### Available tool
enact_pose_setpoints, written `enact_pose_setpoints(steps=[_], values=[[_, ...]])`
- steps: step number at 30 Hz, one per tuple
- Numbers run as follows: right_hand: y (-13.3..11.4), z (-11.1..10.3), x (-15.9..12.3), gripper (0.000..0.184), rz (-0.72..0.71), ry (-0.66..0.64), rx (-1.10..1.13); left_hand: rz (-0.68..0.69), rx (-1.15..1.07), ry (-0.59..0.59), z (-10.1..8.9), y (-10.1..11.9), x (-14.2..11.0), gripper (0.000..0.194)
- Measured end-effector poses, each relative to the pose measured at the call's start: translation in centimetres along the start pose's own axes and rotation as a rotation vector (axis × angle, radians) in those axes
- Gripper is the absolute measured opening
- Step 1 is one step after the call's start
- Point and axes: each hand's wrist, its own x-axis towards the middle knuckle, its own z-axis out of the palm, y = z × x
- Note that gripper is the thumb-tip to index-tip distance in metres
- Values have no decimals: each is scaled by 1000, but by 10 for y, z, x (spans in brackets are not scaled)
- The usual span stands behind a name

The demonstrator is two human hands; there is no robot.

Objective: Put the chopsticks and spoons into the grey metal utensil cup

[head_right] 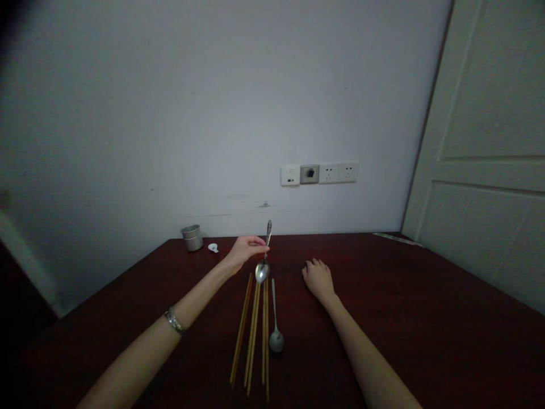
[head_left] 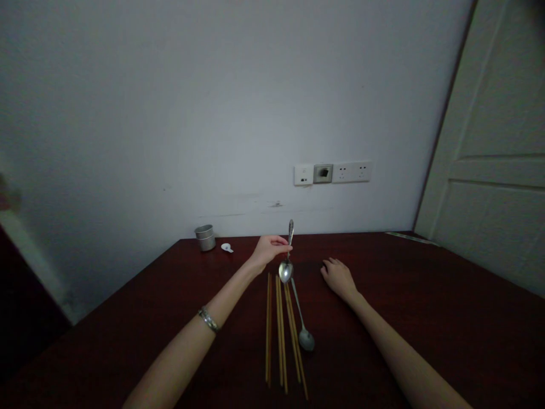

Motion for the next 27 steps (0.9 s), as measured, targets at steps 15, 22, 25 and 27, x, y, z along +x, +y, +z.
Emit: enact_pose_setpoints(steps=[15,22,25,27], values=[[-16,-41,21,26,102,80,812,-49,-139,104,43,-23,-6,16],[-53,-106,28,26,192,-51,1586,-27,-100,64,52,-26,-9,15],[-56,-110,25,22,212,-53,1583,-35,-105,49,55,-27,-10,16],[-55,-107,25,20,238,-47,1574,-38,-103,44,56,-29,-11,17]])
